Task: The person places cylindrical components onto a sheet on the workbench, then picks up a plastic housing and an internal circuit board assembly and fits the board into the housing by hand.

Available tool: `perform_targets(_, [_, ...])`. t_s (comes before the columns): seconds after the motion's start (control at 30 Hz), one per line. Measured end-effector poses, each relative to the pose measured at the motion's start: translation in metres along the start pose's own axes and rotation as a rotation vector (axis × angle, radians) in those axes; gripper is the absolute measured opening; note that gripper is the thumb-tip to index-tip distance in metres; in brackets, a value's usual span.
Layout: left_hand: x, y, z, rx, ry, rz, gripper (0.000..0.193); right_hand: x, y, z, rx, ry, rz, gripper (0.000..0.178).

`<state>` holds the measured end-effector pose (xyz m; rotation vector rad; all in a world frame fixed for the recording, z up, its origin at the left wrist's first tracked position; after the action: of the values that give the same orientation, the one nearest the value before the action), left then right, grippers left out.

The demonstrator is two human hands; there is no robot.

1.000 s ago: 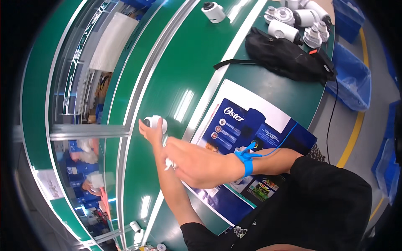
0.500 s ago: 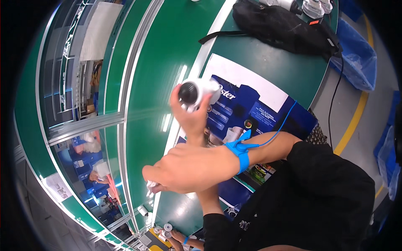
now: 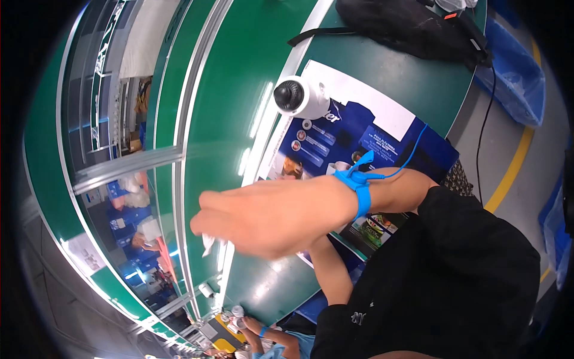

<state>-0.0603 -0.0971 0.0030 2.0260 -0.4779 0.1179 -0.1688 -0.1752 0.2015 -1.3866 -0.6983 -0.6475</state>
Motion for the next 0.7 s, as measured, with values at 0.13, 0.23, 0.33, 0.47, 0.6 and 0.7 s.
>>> perform_targets(0.13, [-0.013,-0.024,0.002,-0.11,0.044,-0.132,0.042,-0.004,-0.007,-0.016,-0.062,0.03,-0.047,0.019])
perform_targets(0.23, [-0.025,-0.055,-0.008,-0.21,0.099,-0.259,0.036,-0.016,-0.004,-0.049,-0.284,0.062,0.156,0.026])
perform_targets(0.33, [-0.01,-0.053,-0.058,-0.198,0.192,-0.171,0.019,-0.035,-0.025,-0.09,-0.58,0.261,-0.099,0.018])
perform_targets(0.47, [-0.014,-0.065,-0.031,-0.046,0.156,-0.104,0.013,-0.129,0.008,-0.2,-1.146,0.239,0.202,0.042])
perform_targets(0.6, [-0.02,-0.071,-0.027,-0.074,0.281,-0.109,0.014,-0.225,0.046,-0.224,-1.429,0.022,0.398,0.066])
perform_targets(0.7, [-0.033,-0.07,-0.04,0.057,0.376,-0.12,0.019,-0.204,0.039,-0.135,-1.189,-0.098,0.307,0.017])
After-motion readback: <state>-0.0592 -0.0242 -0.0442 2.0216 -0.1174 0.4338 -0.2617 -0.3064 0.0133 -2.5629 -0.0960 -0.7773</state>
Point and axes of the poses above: each hand's wrist, its own x-axis towards the middle knuckle, its own z-axis out of the palm, y = z × x, the point moved 9 cm from there along x, towards the middle knuckle, and after that the axes turned 12 degrees about x, right-handed, at the moved point
